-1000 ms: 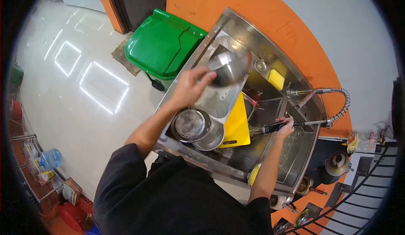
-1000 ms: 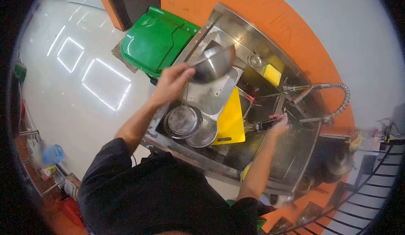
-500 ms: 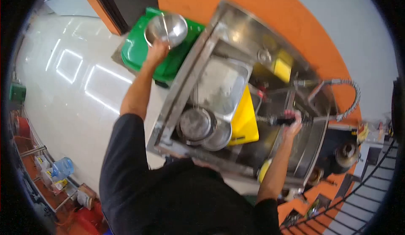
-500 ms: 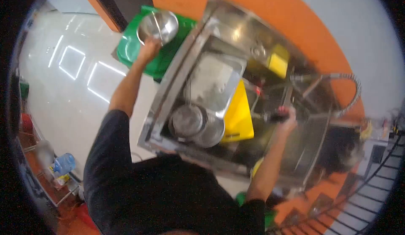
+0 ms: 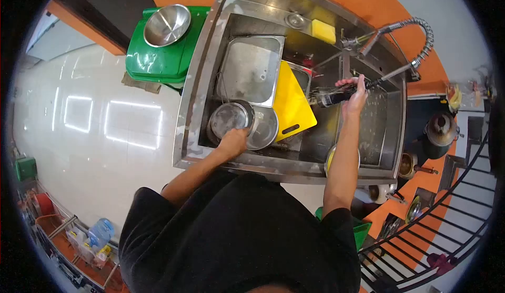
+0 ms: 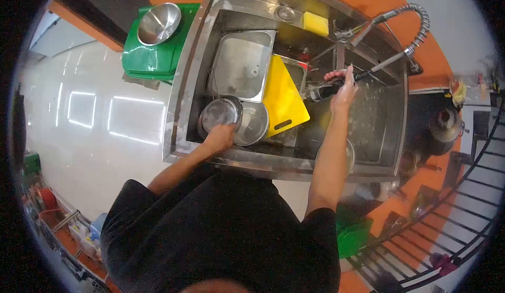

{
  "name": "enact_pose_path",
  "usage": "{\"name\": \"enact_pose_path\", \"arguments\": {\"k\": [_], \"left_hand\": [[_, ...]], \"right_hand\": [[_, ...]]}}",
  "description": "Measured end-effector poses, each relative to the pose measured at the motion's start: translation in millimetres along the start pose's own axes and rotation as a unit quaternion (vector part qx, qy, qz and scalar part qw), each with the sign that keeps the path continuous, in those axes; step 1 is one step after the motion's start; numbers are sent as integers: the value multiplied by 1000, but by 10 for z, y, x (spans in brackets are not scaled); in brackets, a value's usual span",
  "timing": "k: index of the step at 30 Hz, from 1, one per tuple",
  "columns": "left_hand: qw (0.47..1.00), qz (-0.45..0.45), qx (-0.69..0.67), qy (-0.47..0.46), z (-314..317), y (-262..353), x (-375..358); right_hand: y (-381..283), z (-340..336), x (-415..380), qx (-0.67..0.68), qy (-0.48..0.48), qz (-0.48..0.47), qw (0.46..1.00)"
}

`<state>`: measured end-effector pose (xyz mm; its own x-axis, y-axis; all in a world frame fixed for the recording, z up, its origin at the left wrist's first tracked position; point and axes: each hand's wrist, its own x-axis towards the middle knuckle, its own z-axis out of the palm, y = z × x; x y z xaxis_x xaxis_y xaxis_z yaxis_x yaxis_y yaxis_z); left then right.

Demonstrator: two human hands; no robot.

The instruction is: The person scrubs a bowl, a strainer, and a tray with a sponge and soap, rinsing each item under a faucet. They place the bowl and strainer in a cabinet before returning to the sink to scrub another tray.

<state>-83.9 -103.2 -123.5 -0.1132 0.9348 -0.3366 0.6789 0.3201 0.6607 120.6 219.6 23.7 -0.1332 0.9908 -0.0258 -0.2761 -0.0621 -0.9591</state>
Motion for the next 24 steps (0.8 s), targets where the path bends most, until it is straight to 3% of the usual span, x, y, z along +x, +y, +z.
{"name": "enact_pose_path", "arguments": {"k": [1,3,6,8,13,15,17,19,20,22,24], "left_hand": [[999,-25,3,21,21,-12,-16],[998,13,0,66,-38,24,-59],[994,-45,-2,101,-367,186,-118],[983,-59,-127,119,-498,141,-148],[971,-72,-224,36,-637,294,-166],[927,-50,-370,-3,-606,445,-132],[919,-66,-388,-1,-647,555,-92],[816,-145,-557,-54,-516,387,51],[816,-144,-557,-57,-450,336,106],[727,-160,-668,-30,-406,318,145],[709,-164,-685,-27,-412,372,158]], "right_hand": [[-19,-14,-23,12,-5,7,1000],[-40,-60,-65,29,-6,13,999],[0,-92,-5,26,-12,-3,1000],[40,-131,32,33,-13,-3,999],[51,-104,28,56,-22,7,998],[70,-96,24,64,-17,15,998],[55,-94,27,62,-33,-2,997],[46,-118,40,55,-28,-1,998],[42,-132,47,50,-24,0,998],[26,-162,54,36,-17,-1,999],[25,-176,64,23,-12,-1,1000]]}}
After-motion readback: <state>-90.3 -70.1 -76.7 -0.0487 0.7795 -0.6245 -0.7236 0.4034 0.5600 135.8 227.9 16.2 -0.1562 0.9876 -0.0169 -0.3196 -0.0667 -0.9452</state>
